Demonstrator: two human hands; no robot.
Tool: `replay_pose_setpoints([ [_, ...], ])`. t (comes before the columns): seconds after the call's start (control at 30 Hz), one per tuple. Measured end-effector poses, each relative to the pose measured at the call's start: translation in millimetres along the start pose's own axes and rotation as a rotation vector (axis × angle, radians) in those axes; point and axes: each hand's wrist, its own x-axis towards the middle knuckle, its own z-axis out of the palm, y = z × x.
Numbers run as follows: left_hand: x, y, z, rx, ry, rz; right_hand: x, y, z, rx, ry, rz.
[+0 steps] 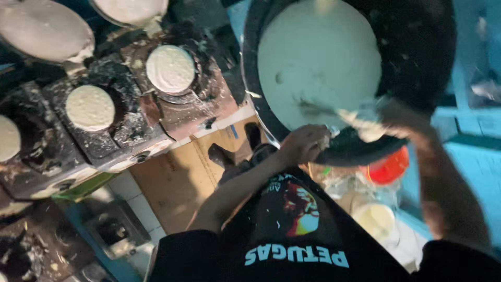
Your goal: The person cooks flatbreads on a row of gas stoves, pressing dough discs onto hot griddles by hand, dipping a hand into a large bucket of batter/water between breads, flipping the cooking breads, and stacking finished flatbreads into a woven basket.
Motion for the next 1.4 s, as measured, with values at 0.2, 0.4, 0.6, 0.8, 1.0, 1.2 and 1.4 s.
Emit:
replay_pose_setpoints([
  [0.2, -30, 27, -39, -0.248, -0.350, -0.031, -130, -64, -53, 0.281, 0.272, -0.426],
  [0.4, -75, 42, -124, -0.269, -0.316, -0.290, -178, -37, -90, 0.300, 0.478, -0.609],
  [0.6, -105, 18, -200, -0.167, -0.020, -0.717, 2, 1, -72, 0.440, 0.689, -0.521],
  [0.8, -57, -45, -257, 0.410, 0.460, -0.861, 133, 39, 1, 0.844, 0.767, -0.311],
  [1.0, 47, -118, -268, 1.102, 0.392, -0.682, 173, 37, 15, 0.904, 0.699, -0.234],
  [1.2, 65, -133, -291, 1.004, 0.379, -0.874, 192, 44, 11, 0.948, 0.689, -0.238],
  [1.4, 52, -126, -323, 0.580, 0.592, -0.900, 200, 39, 26, 0.989, 0.676, -0.242],
])
